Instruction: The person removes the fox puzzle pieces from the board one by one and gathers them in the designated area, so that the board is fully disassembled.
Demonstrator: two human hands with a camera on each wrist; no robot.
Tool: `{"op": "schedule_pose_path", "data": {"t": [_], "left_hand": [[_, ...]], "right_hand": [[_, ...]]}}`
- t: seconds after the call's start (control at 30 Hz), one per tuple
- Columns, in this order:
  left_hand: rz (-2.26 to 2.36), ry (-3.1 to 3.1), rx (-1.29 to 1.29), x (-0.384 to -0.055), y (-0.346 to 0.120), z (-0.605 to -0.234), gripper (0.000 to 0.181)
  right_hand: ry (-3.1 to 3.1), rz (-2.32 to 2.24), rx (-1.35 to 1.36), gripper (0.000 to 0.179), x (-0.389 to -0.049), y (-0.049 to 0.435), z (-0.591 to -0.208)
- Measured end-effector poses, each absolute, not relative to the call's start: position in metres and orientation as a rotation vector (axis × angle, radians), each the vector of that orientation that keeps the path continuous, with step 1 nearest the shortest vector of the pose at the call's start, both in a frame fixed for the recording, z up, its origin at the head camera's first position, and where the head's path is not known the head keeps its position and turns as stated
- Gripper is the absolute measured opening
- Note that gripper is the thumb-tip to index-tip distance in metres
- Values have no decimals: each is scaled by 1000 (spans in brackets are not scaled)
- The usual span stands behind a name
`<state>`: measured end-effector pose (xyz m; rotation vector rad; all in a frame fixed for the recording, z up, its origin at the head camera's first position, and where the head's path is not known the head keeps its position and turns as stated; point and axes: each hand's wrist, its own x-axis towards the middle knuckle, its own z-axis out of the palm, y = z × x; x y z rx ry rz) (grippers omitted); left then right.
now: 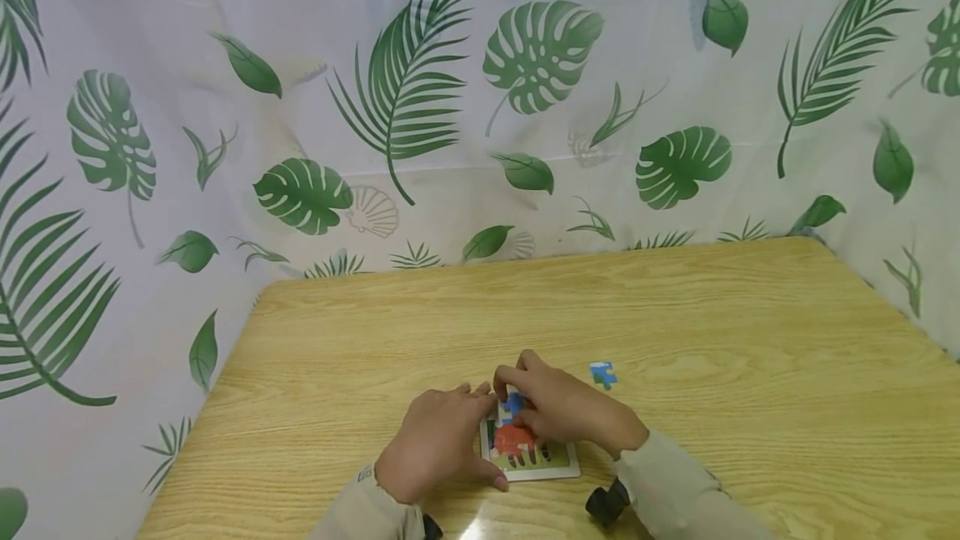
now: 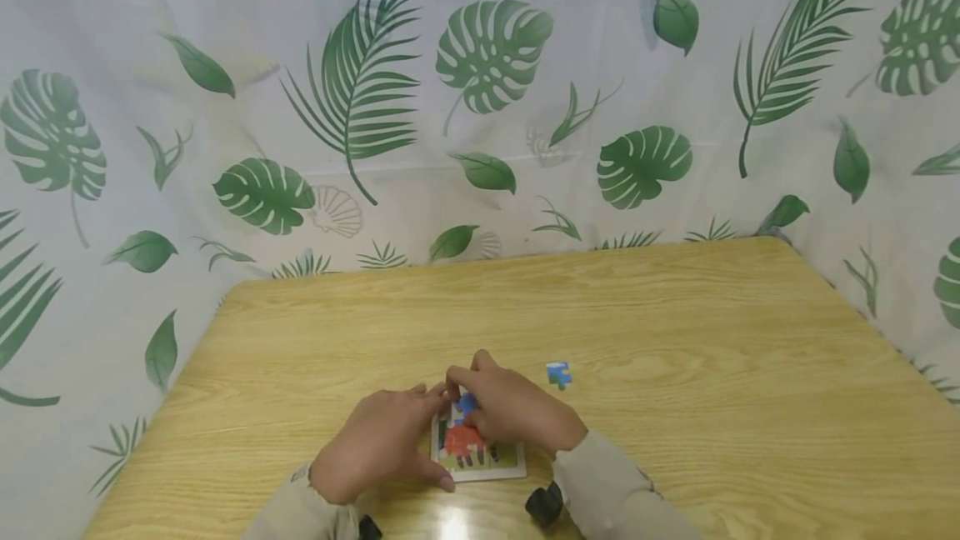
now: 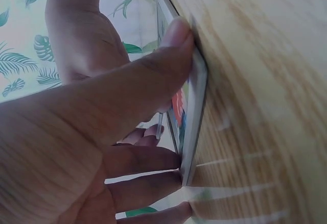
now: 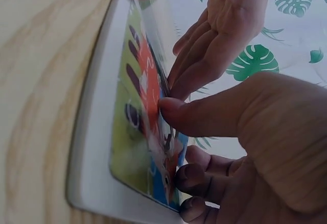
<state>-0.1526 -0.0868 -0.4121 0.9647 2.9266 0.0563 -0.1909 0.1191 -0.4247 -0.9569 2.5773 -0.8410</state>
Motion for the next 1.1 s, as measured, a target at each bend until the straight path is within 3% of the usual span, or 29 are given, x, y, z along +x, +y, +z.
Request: {"op": "schedule_pose_path", "data": {"t": [0.53,0.7,1.1], "left_hand": [[21,2910,945,-152,-88,-411,95],[-32,2881,876,-150,-85,-409,95],[68,2833,772,-146,-86,-399,109]], "right_hand": [[2527,-1124,-964,31,-197,130,-417],[2600,-1108,-956,23,-199,148,-414],[2804,-1010,-834,20,-203,196,-408]]}}
